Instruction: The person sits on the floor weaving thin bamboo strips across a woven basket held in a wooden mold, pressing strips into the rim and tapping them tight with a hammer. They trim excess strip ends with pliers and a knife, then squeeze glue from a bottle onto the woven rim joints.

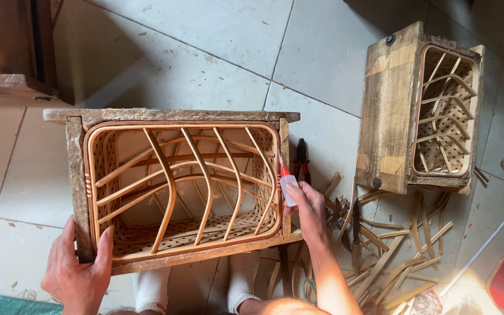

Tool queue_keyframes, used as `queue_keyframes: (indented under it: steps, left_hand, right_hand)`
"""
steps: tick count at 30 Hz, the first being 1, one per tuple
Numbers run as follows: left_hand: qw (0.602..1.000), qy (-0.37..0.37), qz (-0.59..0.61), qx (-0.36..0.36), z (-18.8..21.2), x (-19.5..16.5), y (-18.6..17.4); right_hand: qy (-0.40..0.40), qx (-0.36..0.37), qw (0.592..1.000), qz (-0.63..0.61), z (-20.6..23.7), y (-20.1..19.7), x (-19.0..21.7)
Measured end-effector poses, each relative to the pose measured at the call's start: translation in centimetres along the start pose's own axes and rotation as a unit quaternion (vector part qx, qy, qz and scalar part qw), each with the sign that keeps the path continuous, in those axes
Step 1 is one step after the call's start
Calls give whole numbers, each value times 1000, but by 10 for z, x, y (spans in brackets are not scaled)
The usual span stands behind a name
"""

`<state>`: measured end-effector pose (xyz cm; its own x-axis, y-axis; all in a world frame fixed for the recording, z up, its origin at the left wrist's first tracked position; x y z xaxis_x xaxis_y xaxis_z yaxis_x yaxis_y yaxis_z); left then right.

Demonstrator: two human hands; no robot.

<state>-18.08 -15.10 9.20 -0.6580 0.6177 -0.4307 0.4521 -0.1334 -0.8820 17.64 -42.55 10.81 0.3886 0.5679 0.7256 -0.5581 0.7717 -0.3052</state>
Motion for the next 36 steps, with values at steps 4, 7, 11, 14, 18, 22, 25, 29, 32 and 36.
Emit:
queue_keyframes:
  steps: [4, 7, 11, 14, 18, 22, 25, 29, 32, 36]
  left_hand:
    - [1000, 21, -8, -5, -1, -1, -1]
    - [999, 42, -12, -17, -1, -2, -2]
    - [1000, -1, 6, -3, 2, 1, 0]
    - [1000, 8, -1, -6, 4, 2, 1]
    - [1000, 11, 5, -8, 6, 3, 1]
    - [1000, 19, -4, -4, 6, 2, -1]
    - [1000, 26, 0, -10, 6, 1, -2]
    - [1000, 9, 16, -1, 6, 0, -2]
    - [1000, 12, 8, -4, 8, 0, -2]
    - [1000, 3, 17, 1, 8, 1, -1]
  right_hand:
    - [-10, 1, 1000, 18, 33, -3, -12]
    - [17, 4, 999, -30, 43, -2, -20]
    - [34, -1, 999, -23, 39, 1, -21]
    - [40, -6, 999, -26, 35, 3, -20]
    - [35, -17, 999, -18, 48, 1, -29]
    - [26, -33, 999, 7, 77, -8, -50]
    - [37, -3, 999, -31, 89, -12, -66]
    - [69, -18, 997, -10, 86, -14, -75]
    - [78, -12, 997, -8, 80, -13, -73]
    - [80, -16, 996, -25, 81, -11, -71]
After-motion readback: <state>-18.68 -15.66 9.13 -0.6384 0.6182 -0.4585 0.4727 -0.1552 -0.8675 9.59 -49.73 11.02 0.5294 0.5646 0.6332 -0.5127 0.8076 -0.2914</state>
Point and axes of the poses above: each hand's wrist, its own z-axis away from the middle knuckle, its own y-axis out of the palm, x = y × z, the point moved 2 cm from there along -z, towards the middle knuckle, and after that the axes turned 12 degrees about y, right-handed, at the moved point
